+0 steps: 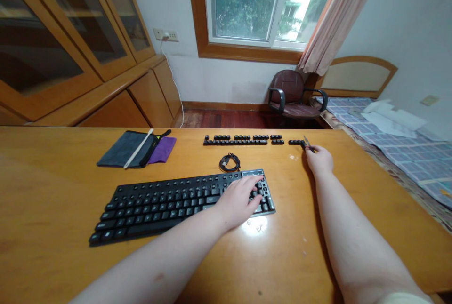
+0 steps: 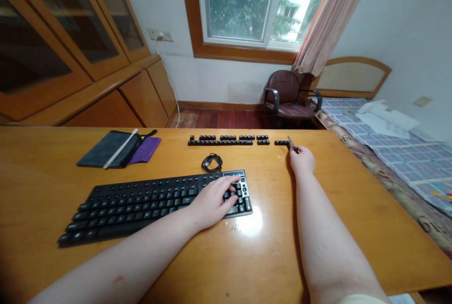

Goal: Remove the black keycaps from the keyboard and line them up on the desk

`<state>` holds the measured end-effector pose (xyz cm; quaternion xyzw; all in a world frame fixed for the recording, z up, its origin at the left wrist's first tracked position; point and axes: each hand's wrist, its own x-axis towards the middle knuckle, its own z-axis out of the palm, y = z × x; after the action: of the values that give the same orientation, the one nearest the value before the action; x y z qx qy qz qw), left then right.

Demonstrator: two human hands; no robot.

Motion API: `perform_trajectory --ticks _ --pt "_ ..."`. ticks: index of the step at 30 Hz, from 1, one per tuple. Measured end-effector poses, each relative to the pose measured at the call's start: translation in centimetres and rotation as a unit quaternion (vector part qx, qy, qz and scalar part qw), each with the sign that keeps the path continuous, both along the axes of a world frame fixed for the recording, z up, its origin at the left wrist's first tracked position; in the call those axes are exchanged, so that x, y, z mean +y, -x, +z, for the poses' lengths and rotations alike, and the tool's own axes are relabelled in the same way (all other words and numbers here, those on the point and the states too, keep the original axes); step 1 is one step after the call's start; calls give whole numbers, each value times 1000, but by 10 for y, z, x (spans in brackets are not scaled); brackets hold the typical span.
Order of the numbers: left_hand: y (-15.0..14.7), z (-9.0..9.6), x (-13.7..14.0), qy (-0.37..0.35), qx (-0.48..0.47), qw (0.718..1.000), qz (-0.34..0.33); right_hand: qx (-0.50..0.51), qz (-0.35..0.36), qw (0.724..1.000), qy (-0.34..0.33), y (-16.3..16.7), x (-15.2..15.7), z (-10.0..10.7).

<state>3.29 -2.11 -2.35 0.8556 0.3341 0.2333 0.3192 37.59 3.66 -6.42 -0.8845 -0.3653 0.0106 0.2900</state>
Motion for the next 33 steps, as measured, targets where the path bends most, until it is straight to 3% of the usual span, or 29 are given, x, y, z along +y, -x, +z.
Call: perform_trajectory --ticks 8,18,21,27,33 --pt "1 0 0 1 -1 1000 2 8 -2 1000 -16 0 0 0" --pt "1 0 -1 -1 -1 1000 1 51 3 988 -143 -4 0 -7" --pt "1 -1 -1 -2 0 1000 2 71 -14 972 -225 -8 1 -9" --pt "0 0 -1 4 -1 1000 1 221 -102 899 -365 -31 10 -11" --pt "1 2 -1 9 -6 1000 5 228 -15 898 -376 -45 28 -11"
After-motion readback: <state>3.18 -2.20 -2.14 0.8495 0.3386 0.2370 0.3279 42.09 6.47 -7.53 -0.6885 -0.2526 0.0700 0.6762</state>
